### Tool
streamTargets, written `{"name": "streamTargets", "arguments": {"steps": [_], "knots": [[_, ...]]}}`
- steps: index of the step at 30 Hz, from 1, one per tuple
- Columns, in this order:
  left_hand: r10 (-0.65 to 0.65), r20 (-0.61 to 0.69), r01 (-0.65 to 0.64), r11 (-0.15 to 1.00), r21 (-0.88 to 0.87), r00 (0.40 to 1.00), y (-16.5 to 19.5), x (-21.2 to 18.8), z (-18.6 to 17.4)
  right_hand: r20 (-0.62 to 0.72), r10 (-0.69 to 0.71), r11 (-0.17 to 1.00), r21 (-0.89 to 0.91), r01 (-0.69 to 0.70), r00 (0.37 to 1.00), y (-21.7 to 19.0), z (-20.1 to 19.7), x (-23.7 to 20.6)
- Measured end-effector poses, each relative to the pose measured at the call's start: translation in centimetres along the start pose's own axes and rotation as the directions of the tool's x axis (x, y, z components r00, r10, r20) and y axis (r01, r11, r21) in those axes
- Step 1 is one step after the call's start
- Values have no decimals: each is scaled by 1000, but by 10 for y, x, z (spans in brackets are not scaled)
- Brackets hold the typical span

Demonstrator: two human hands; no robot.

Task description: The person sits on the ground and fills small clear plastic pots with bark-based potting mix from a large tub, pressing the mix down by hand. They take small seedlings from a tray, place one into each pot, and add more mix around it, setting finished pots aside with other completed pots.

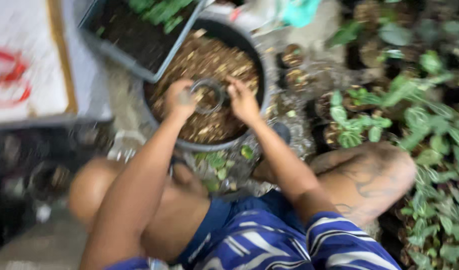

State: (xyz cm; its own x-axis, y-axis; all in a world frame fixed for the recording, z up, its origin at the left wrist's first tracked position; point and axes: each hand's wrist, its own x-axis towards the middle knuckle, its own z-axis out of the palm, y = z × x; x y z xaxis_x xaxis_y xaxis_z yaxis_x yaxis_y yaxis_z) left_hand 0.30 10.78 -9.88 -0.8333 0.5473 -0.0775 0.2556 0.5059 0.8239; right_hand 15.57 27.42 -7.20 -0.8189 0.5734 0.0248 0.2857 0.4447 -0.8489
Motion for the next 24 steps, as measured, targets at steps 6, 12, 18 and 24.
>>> {"name": "streamTargets", "arguments": {"steps": [6, 12, 18, 24], "knots": [[49, 110, -84, 937, 340, 993, 65, -5, -14, 261, 108, 907, -422, 13, 959, 3, -46, -24], [-71, 380, -89, 918, 387, 922, 124, -20, -13, 137, 22, 948, -316, 22, 990, 18, -79, -23], [-60, 379, -127, 885, 449, 924, 137, -32, -8, 126, 219, 967, 108, -233, 968, -6, -101, -6], [-62, 400, -155, 859, 488, 914, 143, -33, -9, 85, -187, 974, -112, 196, 979, -55, -80, -10]]}}
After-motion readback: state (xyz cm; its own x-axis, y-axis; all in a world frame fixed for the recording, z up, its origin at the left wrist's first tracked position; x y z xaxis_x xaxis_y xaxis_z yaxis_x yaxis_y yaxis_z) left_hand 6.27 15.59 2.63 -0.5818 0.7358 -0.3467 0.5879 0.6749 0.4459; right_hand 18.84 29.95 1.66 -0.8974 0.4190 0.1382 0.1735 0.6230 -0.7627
